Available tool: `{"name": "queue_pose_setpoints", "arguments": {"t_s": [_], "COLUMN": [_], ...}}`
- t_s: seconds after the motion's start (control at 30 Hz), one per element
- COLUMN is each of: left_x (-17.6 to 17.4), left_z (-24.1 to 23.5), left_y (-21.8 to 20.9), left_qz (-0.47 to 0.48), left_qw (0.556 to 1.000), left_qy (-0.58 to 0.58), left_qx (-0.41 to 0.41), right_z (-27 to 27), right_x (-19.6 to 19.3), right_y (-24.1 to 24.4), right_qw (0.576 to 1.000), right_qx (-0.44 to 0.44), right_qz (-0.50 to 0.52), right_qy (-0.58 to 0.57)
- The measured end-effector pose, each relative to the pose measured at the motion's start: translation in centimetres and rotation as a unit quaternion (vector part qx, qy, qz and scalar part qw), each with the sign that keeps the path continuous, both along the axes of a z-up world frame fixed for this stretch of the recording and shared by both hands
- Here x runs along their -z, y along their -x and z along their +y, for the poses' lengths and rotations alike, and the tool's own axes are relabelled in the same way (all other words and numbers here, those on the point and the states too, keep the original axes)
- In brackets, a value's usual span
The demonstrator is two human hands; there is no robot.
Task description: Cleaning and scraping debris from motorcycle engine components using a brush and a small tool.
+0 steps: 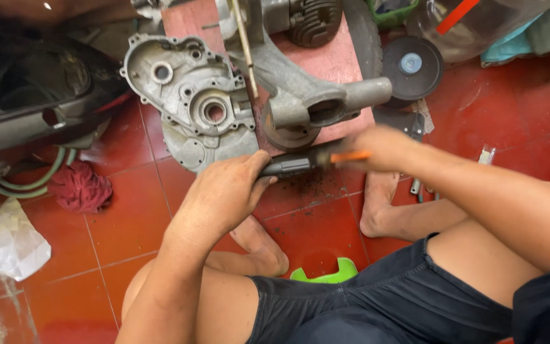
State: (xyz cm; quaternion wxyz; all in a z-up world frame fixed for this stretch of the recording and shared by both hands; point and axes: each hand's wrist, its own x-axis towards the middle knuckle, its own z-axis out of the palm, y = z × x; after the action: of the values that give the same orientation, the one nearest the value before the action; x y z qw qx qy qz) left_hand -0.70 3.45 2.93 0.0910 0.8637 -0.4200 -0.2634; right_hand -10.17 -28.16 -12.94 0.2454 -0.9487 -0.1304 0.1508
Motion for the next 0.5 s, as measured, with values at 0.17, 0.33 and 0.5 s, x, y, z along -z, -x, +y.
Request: {"name": "queue_pose_setpoints", "arguments": {"t_s": [0.17, 0.33, 0.5], "left_x": [-0.3, -1.1, -0.6], "left_z": [0.6, 0.9, 0.5], "left_y": [-0.2, 0.0, -0.6], "left_qz": [0.020, 0.031, 0.030], "left_qw": [1.000, 0.999, 1.000], "left_qy": [0.001, 0.004, 0.009], "left_qx": [-0.009, -0.018, -0.006], "right_z": [-7.5, -3.6, 2.8], "right_x": [-2.1, -1.8, 0.7], "right_y": [-2.2, -0.4, 3.1], "right_qw": [0.963, 0.958, 0.997], "right_qx": [0.159, 0.258, -0.033], "right_qz": [-0.028, -0.037, -0.002], "right_qy": [0.217, 0.118, -0.070]}}
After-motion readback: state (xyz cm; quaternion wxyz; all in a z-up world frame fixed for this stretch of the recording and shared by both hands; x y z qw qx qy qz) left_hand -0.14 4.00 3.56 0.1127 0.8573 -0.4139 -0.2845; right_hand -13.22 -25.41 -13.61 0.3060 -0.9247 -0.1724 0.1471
